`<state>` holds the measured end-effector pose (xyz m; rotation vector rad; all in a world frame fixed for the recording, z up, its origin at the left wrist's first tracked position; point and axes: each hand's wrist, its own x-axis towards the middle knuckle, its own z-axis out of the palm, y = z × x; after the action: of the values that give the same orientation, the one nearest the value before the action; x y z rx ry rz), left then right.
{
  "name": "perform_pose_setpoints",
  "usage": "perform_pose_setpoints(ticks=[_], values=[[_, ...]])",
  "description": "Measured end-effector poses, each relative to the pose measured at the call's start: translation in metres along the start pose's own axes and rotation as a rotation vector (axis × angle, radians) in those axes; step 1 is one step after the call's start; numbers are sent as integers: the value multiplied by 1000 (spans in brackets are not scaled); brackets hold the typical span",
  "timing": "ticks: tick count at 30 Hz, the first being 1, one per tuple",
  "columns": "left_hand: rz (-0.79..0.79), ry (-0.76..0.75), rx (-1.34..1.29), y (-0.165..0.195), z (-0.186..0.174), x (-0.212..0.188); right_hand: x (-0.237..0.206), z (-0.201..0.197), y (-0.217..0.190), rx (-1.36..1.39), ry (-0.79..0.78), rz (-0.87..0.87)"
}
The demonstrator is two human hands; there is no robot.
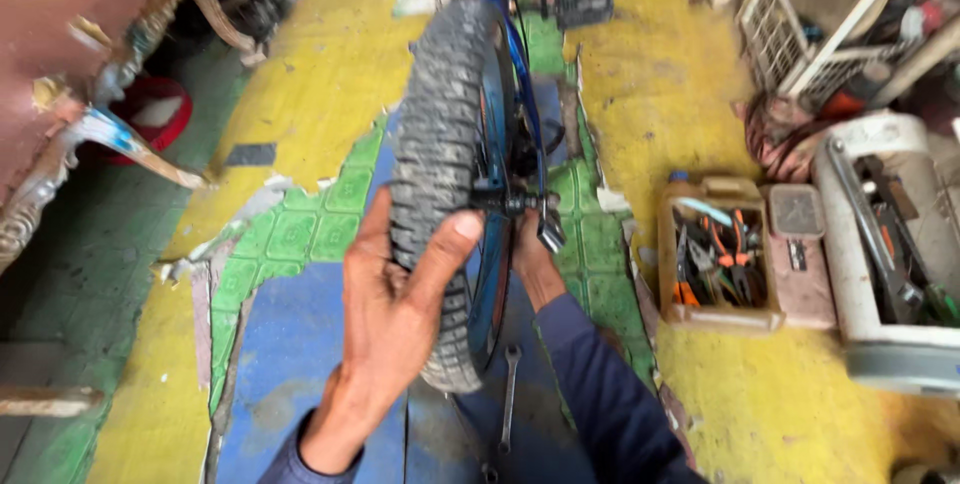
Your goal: The person removes the rear wheel from a blue bicycle using a wrench, then places it on the floor. They proceed to loosen the axle nuts and remove the cassette from the wheel hub using a chain whip and cassette tool. The wheel is then set aside.
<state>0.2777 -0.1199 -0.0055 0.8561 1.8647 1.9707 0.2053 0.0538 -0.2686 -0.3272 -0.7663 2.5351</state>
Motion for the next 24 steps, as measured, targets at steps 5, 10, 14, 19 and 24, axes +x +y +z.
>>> perform_pose_setpoints(ticks=[5,10,14,19,24], values=[[5,-12,-31,3,0,4,8,8,-7,3,-44,-43],[-18,-28,-24,11,-1,6,16,14,-9,-23,-8,-79],[-64,0,163,9,-8,6,19,11,-3,-48,16,-94],[-49,-50,90,-21,-10,-7,9,-5,7,-96,52,-111],[9,191,626,-81,-7,-62,4,-20,8,-261,144,-268]])
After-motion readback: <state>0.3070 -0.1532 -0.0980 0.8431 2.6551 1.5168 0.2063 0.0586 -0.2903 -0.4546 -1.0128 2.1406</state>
